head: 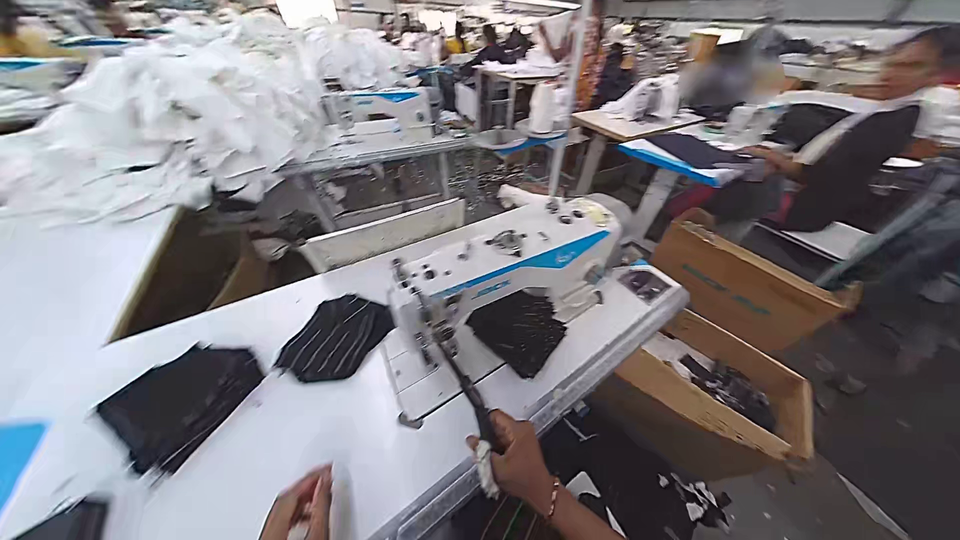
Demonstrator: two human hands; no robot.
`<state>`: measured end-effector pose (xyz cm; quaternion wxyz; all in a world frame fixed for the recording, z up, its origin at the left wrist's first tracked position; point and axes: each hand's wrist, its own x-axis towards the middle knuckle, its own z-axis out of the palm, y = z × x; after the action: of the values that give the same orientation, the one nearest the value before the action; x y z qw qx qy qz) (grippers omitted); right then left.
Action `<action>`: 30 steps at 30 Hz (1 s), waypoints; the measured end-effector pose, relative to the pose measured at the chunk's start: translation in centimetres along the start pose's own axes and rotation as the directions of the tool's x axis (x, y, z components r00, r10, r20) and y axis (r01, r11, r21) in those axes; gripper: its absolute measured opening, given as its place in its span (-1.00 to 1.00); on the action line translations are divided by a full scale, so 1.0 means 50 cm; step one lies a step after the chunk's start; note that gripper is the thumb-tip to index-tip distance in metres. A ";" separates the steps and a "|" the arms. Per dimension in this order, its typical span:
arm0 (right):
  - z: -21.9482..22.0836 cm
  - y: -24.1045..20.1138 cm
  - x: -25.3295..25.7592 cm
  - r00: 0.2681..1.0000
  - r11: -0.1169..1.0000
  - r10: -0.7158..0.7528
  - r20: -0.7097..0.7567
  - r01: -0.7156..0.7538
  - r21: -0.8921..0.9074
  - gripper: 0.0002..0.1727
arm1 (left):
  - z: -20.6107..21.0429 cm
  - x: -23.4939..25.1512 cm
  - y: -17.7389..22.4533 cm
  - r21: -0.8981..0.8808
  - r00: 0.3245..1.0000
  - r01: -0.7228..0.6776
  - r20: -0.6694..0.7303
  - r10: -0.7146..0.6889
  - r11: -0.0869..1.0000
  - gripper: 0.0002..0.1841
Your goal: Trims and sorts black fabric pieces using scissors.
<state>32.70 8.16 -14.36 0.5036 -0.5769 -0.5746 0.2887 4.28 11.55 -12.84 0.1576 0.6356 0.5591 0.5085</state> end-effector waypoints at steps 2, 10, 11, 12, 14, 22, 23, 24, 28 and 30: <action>0.002 0.008 0.000 0.998 0.998 -0.045 -0.035 0.044 -0.036 -0.72 | -0.012 0.038 -0.026 0.026 0.997 0.022 -0.071 -0.020 0.999 -0.70; 0.004 0.042 -0.009 0.992 0.996 -0.091 -0.089 0.090 -0.016 -0.72 | 0.045 0.227 -0.043 0.164 0.997 -0.022 0.081 0.008 0.986 -0.71; 0.003 0.045 -0.012 0.991 0.995 -0.097 -0.097 0.095 -0.025 -0.71 | 0.063 0.248 -0.049 0.204 0.985 0.001 0.171 -0.037 0.979 -0.66; 0.003 0.050 -0.015 0.989 0.994 -0.104 -0.102 0.102 -0.023 -0.71 | 0.080 0.268 -0.057 0.249 0.965 0.026 0.247 -0.089 0.968 -0.60; 0.001 0.070 -0.024 0.986 0.991 -0.132 -0.098 0.132 -0.011 -0.67 | 0.107 0.299 -0.077 0.336 0.929 0.056 0.327 -0.173 0.940 -0.50; -0.007 0.093 -0.033 0.969 0.971 -0.237 -0.077 0.234 -0.045 -0.67 | 0.087 0.346 -0.072 0.280 0.932 0.169 0.268 -0.246 0.945 -0.64; -0.009 0.092 -0.031 0.967 0.969 -0.245 -0.069 0.242 -0.048 -0.67 | 0.071 0.356 -0.069 0.200 0.948 0.211 0.198 -0.251 0.957 -0.63; -0.009 0.092 -0.031 0.966 0.967 -0.249 -0.067 0.245 -0.062 -0.66 | 0.050 0.363 -0.060 0.110 0.954 0.265 0.114 -0.277 0.958 -0.62; 0.001 0.094 -0.030 0.949 0.956 -0.286 -0.130 0.275 -0.102 -0.61 | -0.049 0.345 -0.041 -0.407 0.856 0.462 -0.027 -0.516 0.788 -0.71; 0.006 0.082 -0.028 0.948 0.959 -0.279 -0.156 0.267 -0.092 -0.59 | -0.086 0.304 -0.070 -0.524 0.775 0.536 -0.005 -0.632 0.662 -0.74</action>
<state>33.71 7.58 -18.53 0.5648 -0.5311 -0.6144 0.1468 -3.33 24.38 -6.52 0.4168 0.3082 0.5965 0.6127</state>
